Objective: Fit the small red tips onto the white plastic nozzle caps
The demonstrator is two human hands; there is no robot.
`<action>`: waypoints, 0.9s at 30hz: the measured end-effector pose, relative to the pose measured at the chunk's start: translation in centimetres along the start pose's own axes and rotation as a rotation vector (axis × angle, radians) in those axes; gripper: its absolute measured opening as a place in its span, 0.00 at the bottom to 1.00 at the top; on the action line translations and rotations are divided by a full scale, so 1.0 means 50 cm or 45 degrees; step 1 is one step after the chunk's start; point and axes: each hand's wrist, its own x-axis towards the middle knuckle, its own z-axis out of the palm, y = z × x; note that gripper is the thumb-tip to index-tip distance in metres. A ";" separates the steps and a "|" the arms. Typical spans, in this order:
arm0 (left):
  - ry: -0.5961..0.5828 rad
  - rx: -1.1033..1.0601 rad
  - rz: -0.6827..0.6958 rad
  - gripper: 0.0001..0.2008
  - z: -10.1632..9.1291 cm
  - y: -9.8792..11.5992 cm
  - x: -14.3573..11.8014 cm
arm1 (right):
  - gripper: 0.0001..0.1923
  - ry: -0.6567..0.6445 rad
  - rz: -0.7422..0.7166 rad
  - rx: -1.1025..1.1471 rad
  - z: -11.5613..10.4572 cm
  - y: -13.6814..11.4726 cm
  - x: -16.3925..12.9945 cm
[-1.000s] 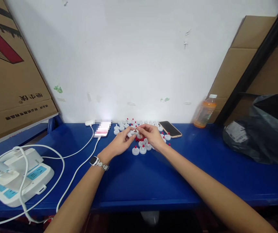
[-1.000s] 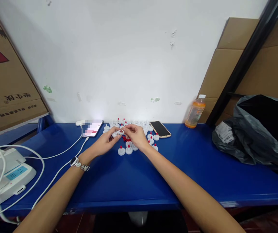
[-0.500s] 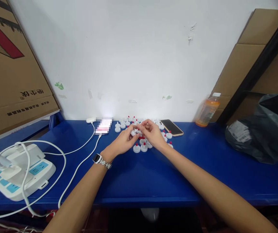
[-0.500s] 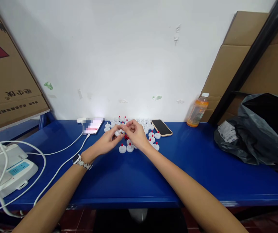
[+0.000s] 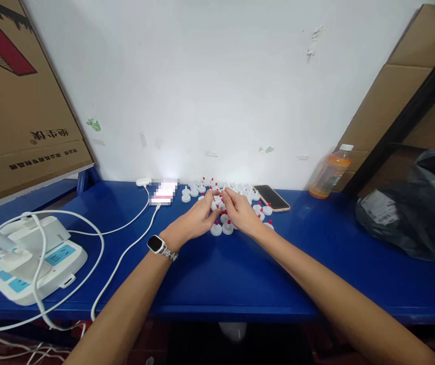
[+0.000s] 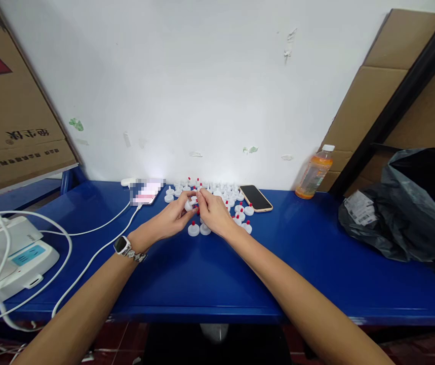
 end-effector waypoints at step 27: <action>0.189 0.293 -0.257 0.10 -0.077 -0.097 -0.004 | 0.11 -0.064 0.065 0.059 0.008 0.007 0.118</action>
